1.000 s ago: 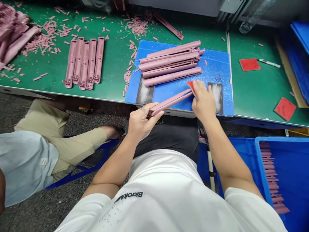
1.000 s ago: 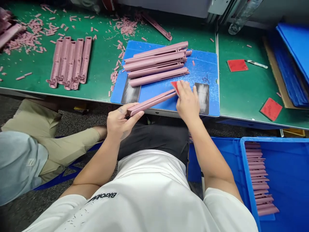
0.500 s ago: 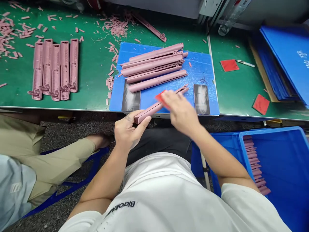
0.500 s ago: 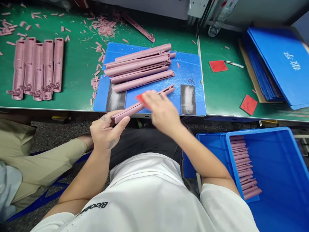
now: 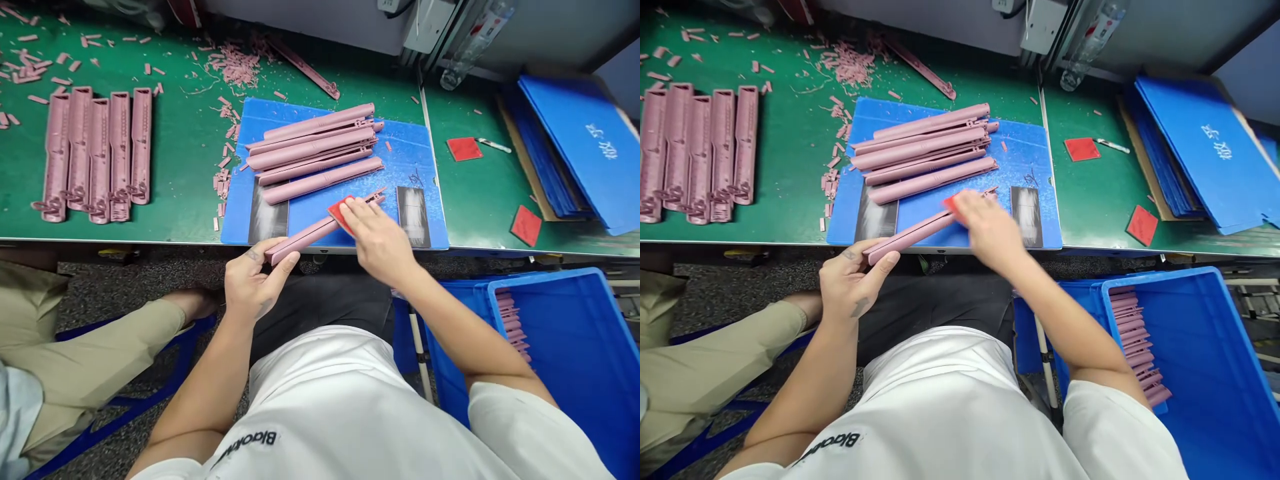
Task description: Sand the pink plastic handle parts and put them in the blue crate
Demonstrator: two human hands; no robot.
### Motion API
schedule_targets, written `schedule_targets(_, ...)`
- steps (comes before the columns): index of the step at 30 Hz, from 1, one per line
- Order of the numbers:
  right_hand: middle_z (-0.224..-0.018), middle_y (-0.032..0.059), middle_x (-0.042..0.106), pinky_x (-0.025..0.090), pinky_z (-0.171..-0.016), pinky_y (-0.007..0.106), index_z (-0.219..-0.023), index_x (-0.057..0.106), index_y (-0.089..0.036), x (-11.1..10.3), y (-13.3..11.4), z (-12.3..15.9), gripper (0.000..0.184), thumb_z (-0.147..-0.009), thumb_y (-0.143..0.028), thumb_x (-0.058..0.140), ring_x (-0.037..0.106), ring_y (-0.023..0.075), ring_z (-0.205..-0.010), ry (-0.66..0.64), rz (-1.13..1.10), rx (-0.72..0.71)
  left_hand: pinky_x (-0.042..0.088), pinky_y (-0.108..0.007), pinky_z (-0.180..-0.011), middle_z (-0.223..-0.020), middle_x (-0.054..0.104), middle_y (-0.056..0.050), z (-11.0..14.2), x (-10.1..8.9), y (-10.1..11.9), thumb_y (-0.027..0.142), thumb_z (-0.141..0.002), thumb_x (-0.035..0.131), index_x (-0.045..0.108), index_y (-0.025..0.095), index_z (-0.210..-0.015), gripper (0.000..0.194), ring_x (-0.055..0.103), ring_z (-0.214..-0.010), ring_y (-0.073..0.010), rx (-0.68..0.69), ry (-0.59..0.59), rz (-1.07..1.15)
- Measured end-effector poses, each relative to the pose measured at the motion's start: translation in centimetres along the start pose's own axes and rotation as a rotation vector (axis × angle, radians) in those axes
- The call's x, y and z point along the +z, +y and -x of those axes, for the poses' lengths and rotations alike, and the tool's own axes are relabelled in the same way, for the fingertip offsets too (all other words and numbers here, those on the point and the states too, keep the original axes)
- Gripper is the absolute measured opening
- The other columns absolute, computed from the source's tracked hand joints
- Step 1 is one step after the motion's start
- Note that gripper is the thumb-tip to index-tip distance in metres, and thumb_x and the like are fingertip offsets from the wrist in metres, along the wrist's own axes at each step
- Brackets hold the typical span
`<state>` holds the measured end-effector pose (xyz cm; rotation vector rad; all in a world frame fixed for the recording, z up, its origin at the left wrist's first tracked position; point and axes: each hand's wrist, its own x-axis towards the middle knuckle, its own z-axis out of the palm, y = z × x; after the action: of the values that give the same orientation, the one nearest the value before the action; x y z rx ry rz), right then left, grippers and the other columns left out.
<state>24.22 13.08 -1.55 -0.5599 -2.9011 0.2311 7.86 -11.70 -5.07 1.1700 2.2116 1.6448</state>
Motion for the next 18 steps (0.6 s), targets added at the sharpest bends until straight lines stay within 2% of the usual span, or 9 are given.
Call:
schedule_targets(3, -0.167, 0.0234, 0.051, 0.031, -0.135, 0.065, -0.164, 0.052, -0.005, -0.9, 3.9, -0.6, 0.065, -0.1, -0.007, 0.041, 0.049, 0.0354, -0.158, -0.035, 0.043, 0.264, 0.064, -0.032, -0.079, -0.099, 0.084, -0.006, -0.8, -0.4, -0.3, 0.045, -0.096, 0.08, 0.083, 0.019, -0.116, 0.033, 0.077, -0.081, -0.0201, 0.066, 0.01, -0.02)
schedule_targets(5, -0.174, 0.0275, 0.039, 0.029, -0.134, 0.069, -0.17, 0.04, -0.003, -2.1, 6.5, -0.3, 0.07, -0.104, -0.021, 0.052, 0.039, 0.0404, -0.164, -0.007, 0.056, 0.424, 0.062, -0.035, -0.084, -0.101, 0.083, -0.006, -2.0, -0.6, -0.7, 0.042, -0.097, 0.079, 0.082, 0.022, -0.118, 0.029, 0.076, -0.085, -0.0216, 0.155, 0.029, -0.083)
schedule_targets(7, -0.18, 0.0273, 0.023, 0.026, -0.136, 0.07, -0.174, 0.031, -0.005, -3.2, 7.0, 0.7, 0.088, -0.103, -0.044, 0.066, 0.024, 0.0429, -0.169, 0.125, 0.038, 0.435, 0.06, -0.04, -0.09, -0.102, 0.08, -0.008, -3.5, -0.6, -1.3, 0.041, -0.096, 0.079, 0.082, 0.024, -0.118, 0.028, 0.074, -0.091, -0.025, 0.25, 0.024, -0.208)
schedule_targets(8, -0.18, 0.0264, 0.025, 0.028, -0.135, 0.069, -0.173, 0.035, -0.007, -3.5, 6.3, 1.4, 0.09, -0.102, -0.051, 0.069, 0.026, 0.0433, -0.168, 0.225, 0.016, 0.418, 0.058, -0.043, -0.093, -0.104, 0.078, -0.009, -4.3, -0.5, -1.7, 0.041, -0.096, 0.078, 0.082, 0.024, -0.118, 0.027, 0.072, -0.096, -0.0273, 0.285, 0.011, -0.284)
schedule_targets(10, -0.163, 0.0241, 0.055, 0.044, -0.128, 0.065, -0.16, 0.056, -0.015, -3.3, 3.1, 2.8, 0.068, -0.106, -0.055, 0.064, 0.054, 0.0418, -0.152, 0.343, -0.12, 0.395, 0.055, -0.05, -0.1, -0.112, 0.074, -0.013, -5.8, -0.2, -2.3, 0.04, -0.097, 0.077, 0.082, 0.024, -0.119, 0.028, 0.069, -0.107, -0.0322, 0.324, -0.011, -0.414)
schedule_targets(12, -0.126, 0.0154, 0.078, 0.062, -0.11, 0.056, -0.139, 0.07, -0.021, -1.9, -1.0, 3.7, 0.045, -0.109, -0.052, 0.06, 0.077, 0.0345, -0.115, 0.251, -0.411, 0.401, 0.052, -0.055, -0.105, -0.123, 0.071, -0.016, -6.9, 0.0, -2.6, 0.037, -0.098, 0.075, 0.08, 0.024, -0.125, 0.031, 0.066, -0.116, -0.0355, 0.353, -0.049, -0.475)
schedule_targets(13, -0.114, 0.011, 0.081, 0.066, -0.1, 0.051, -0.134, 0.072, -0.023, -1.0, -2.8, 3.8, 0.04, -0.108, -0.052, 0.061, 0.08, 0.0304, -0.102, 0.157, -0.582, 0.425, 0.052, -0.056, -0.107, -0.126, 0.07, -0.016, -7.4, 0.0, -2.6, 0.036, -0.098, 0.074, 0.079, 0.024, -0.129, 0.033, 0.065, -0.118, -0.0362, 0.377, -0.078, -0.479)
schedule_targets(15, -0.11, 0.0086, 0.081, 0.07, -0.089, 0.044, -0.139, 0.069, -0.021, 0.7, -5.3, 3.1, 0.044, -0.105, -0.05, 0.067, 0.08, 0.0264, -0.094, 0.01, -0.895, 0.503, 0.051, -0.056, -0.111, -0.128, 0.069, -0.015, -8.9, -0.4, -2.4, 0.037, -0.099, 0.074, 0.076, 0.025, -0.135, 0.038, 0.065, -0.122, -0.0361, 0.43, -0.148, -0.453)
schedule_targets(18, -0.12, 0.0116, 0.079, 0.072, -0.082, 0.04, -0.152, 0.057, -0.017, 2.0, -6.3, 1.0, 0.061, -0.101, -0.046, 0.072, 0.08, 0.0271, -0.103, -0.008, -1.241, 0.649, 0.05, -0.057, -0.116, -0.131, 0.069, -0.015, -13.1, -1.2, -1.9, 0.045, -0.1, 0.072, 0.072, 0.024, -0.142, 0.047, 0.064, -0.126, -0.0369, 0.505, -0.238, -0.416)
